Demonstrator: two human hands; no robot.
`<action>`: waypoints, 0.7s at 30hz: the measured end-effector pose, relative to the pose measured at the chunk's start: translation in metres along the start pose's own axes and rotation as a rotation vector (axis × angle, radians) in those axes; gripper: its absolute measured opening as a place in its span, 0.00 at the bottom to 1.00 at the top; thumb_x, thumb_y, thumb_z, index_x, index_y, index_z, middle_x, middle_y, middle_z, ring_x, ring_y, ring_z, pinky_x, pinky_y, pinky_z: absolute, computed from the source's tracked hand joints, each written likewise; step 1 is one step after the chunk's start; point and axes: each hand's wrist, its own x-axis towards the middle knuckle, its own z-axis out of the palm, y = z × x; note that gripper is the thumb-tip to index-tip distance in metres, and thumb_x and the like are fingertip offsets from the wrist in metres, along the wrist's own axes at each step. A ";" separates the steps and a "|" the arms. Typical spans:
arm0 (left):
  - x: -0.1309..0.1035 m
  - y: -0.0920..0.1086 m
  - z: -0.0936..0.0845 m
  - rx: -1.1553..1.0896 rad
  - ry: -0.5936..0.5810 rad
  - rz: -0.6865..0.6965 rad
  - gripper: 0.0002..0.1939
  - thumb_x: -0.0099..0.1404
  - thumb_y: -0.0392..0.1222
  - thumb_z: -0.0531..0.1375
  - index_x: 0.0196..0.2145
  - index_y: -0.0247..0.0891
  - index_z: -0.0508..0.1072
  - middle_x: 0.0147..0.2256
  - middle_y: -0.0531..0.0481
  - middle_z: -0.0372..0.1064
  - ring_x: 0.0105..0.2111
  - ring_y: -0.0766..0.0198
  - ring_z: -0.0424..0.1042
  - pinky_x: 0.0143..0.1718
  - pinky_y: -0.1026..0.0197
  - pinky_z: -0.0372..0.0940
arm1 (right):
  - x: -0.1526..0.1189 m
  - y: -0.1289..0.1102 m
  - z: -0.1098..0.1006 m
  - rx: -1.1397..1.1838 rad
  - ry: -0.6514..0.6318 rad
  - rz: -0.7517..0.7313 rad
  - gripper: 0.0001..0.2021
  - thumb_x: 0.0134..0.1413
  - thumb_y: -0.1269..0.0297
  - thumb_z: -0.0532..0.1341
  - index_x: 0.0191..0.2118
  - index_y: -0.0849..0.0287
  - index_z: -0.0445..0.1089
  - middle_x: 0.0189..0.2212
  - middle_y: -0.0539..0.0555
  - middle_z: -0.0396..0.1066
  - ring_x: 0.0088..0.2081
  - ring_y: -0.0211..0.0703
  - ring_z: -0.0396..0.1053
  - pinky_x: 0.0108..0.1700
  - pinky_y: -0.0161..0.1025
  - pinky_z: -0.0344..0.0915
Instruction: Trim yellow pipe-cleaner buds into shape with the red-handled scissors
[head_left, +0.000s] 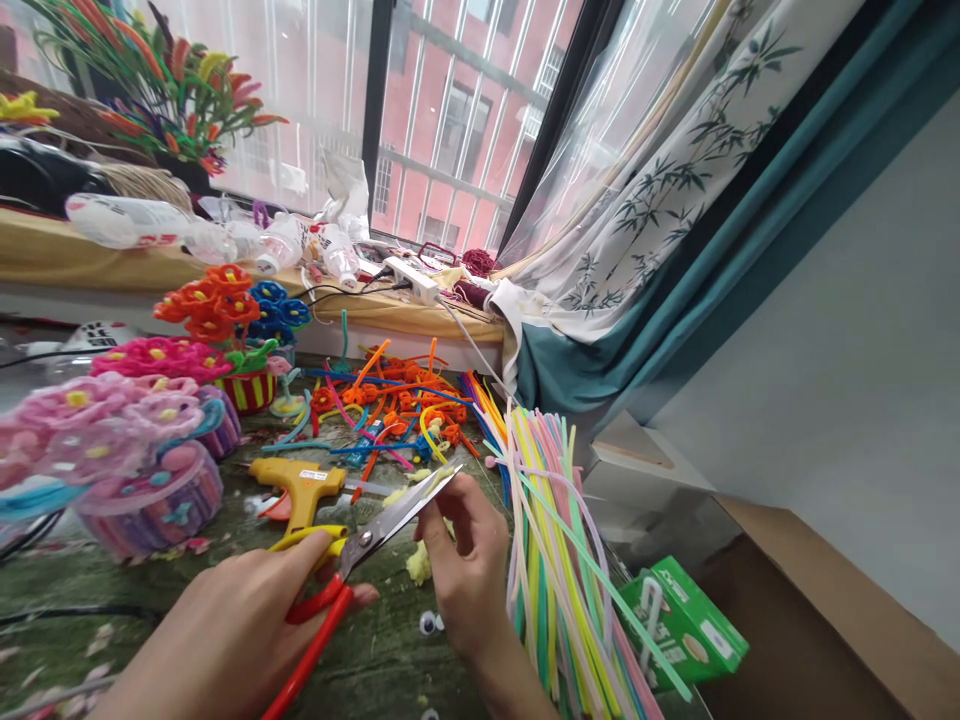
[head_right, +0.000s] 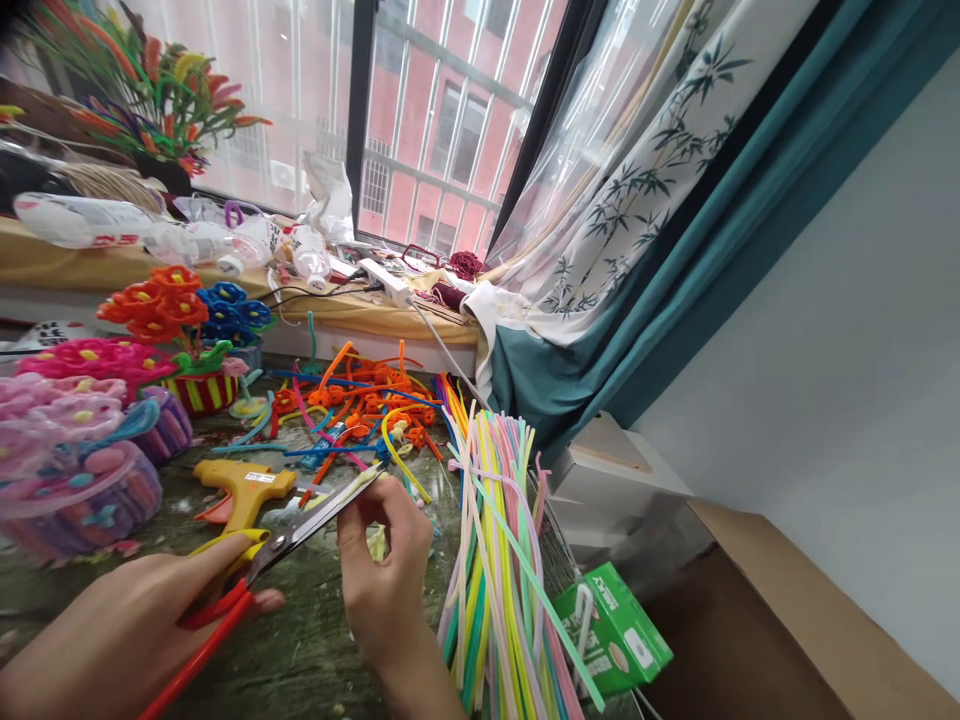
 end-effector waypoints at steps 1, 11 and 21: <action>0.000 0.000 0.000 -0.007 -0.001 0.012 0.19 0.61 0.64 0.52 0.26 0.47 0.67 0.25 0.45 0.79 0.27 0.45 0.79 0.30 0.54 0.61 | 0.000 0.000 0.000 -0.002 -0.003 -0.001 0.09 0.68 0.61 0.62 0.34 0.54 0.70 0.26 0.48 0.68 0.28 0.42 0.65 0.30 0.38 0.61; 0.003 0.003 0.000 -0.022 -0.024 0.005 0.21 0.60 0.66 0.52 0.26 0.47 0.66 0.24 0.47 0.77 0.26 0.49 0.77 0.30 0.55 0.60 | 0.000 0.000 -0.001 -0.027 0.000 -0.013 0.10 0.68 0.59 0.62 0.34 0.55 0.71 0.27 0.49 0.69 0.28 0.42 0.66 0.30 0.39 0.62; 0.000 -0.021 0.020 -0.054 0.067 0.125 0.23 0.64 0.69 0.52 0.27 0.49 0.69 0.20 0.51 0.72 0.20 0.53 0.73 0.26 0.57 0.61 | 0.002 -0.004 -0.001 -0.051 -0.003 -0.046 0.09 0.68 0.61 0.62 0.34 0.55 0.70 0.25 0.49 0.68 0.27 0.41 0.65 0.28 0.37 0.61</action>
